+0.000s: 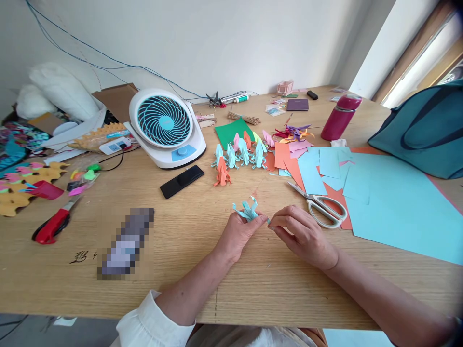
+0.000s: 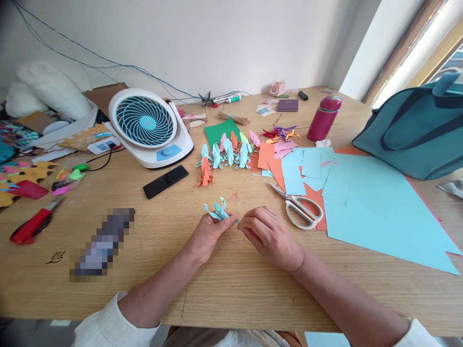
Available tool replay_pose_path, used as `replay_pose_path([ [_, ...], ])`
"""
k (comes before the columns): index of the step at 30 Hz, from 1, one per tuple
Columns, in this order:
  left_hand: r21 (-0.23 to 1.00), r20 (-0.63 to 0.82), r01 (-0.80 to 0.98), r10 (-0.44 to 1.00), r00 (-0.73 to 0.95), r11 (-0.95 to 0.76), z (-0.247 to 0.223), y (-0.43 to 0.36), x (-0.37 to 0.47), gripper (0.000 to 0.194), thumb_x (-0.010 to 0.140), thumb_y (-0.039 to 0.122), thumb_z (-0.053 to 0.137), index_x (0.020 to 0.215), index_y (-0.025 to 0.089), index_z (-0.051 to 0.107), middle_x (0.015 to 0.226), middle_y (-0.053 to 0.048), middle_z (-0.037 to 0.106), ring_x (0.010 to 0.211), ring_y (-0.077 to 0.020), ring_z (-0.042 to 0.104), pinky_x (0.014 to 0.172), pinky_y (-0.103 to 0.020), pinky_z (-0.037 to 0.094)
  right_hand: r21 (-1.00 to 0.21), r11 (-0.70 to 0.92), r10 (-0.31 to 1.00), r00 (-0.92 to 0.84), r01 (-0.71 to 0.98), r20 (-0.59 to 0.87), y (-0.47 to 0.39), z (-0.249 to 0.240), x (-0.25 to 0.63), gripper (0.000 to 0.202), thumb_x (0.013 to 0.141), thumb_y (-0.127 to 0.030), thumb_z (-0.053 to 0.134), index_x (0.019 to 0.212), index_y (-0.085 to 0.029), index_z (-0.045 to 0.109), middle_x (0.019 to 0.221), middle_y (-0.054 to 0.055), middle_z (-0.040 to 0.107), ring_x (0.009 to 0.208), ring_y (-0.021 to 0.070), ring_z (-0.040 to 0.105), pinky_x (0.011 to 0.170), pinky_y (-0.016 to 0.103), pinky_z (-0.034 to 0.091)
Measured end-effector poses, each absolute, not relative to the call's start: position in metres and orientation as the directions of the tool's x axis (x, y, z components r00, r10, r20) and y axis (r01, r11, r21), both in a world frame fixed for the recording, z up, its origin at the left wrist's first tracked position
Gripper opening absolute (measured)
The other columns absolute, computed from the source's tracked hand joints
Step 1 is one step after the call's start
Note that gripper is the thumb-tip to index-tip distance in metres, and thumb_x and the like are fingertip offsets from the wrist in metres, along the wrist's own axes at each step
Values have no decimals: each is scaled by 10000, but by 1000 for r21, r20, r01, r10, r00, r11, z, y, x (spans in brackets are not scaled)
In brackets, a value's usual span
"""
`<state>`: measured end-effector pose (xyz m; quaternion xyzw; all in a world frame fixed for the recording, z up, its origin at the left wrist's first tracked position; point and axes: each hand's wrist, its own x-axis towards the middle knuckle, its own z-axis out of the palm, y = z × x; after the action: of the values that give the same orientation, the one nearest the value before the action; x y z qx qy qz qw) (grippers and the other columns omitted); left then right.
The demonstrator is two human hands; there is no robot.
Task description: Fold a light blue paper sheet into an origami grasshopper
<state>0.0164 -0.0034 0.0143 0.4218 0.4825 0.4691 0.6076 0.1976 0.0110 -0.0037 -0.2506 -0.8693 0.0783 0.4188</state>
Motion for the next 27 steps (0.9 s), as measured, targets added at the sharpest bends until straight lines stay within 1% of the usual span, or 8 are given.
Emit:
replay_pose_path([
  [3,972,-176,-143,979,101,189,12,-3,17,250,703,377,770,671,149,673,658,24,598,690,-123,504,737,-259,388,-370,846,531,-538,384,655,10,-2,197,113,944,-79,527,966,-189,541,880,57,602,783,169,555,720,319,443],
  [6,978,-156,-124,984,86,166,10,-3,17,234,720,359,754,684,144,668,663,19,600,690,-123,510,727,-253,395,-497,790,611,-526,358,592,9,-2,196,104,951,-95,508,938,-197,524,877,49,585,785,168,549,711,311,441],
  [12,999,-38,-31,998,51,39,2,0,14,189,760,324,725,711,150,670,671,18,612,666,-121,533,691,-240,415,-869,466,833,-414,168,367,9,-7,191,66,939,-188,580,877,-212,576,861,21,608,804,156,585,742,298,469],
  [17,998,46,44,998,39,-47,-5,1,13,128,784,274,708,745,156,679,737,2,653,709,-131,576,705,-236,432,-968,245,892,-405,54,203,12,-13,188,142,924,-311,631,835,-211,585,803,10,610,721,144,570,652,281,471],
  [19,998,39,43,999,30,-40,-5,1,13,125,777,270,710,740,155,678,728,5,646,711,-130,570,707,-234,427,-944,315,881,-399,97,253,11,-12,189,101,928,-282,627,863,-212,595,796,7,608,710,139,567,644,275,470],
  [21,1000,-1,8,999,35,0,-3,0,14,155,774,292,710,721,152,673,703,9,628,698,-126,550,701,-235,419,-855,488,830,-397,175,392,9,-10,191,30,933,-211,610,904,-211,605,819,14,612,736,139,576,664,273,472],
  [24,996,-76,-51,995,62,79,1,0,15,215,772,344,711,699,148,663,663,17,598,676,-121,515,693,-238,403,-615,735,670,-444,284,595,7,-7,195,96,940,-117,572,974,-200,604,890,45,624,800,151,584,709,286,474],
  [27,991,-112,-62,992,57,116,4,0,16,231,752,356,720,681,148,648,640,29,568,663,-113,480,683,-238,379,-389,843,535,-512,371,671,9,-3,197,123,943,-87,556,1012,-185,586,904,62,631,806,164,571,736,312,461],
])
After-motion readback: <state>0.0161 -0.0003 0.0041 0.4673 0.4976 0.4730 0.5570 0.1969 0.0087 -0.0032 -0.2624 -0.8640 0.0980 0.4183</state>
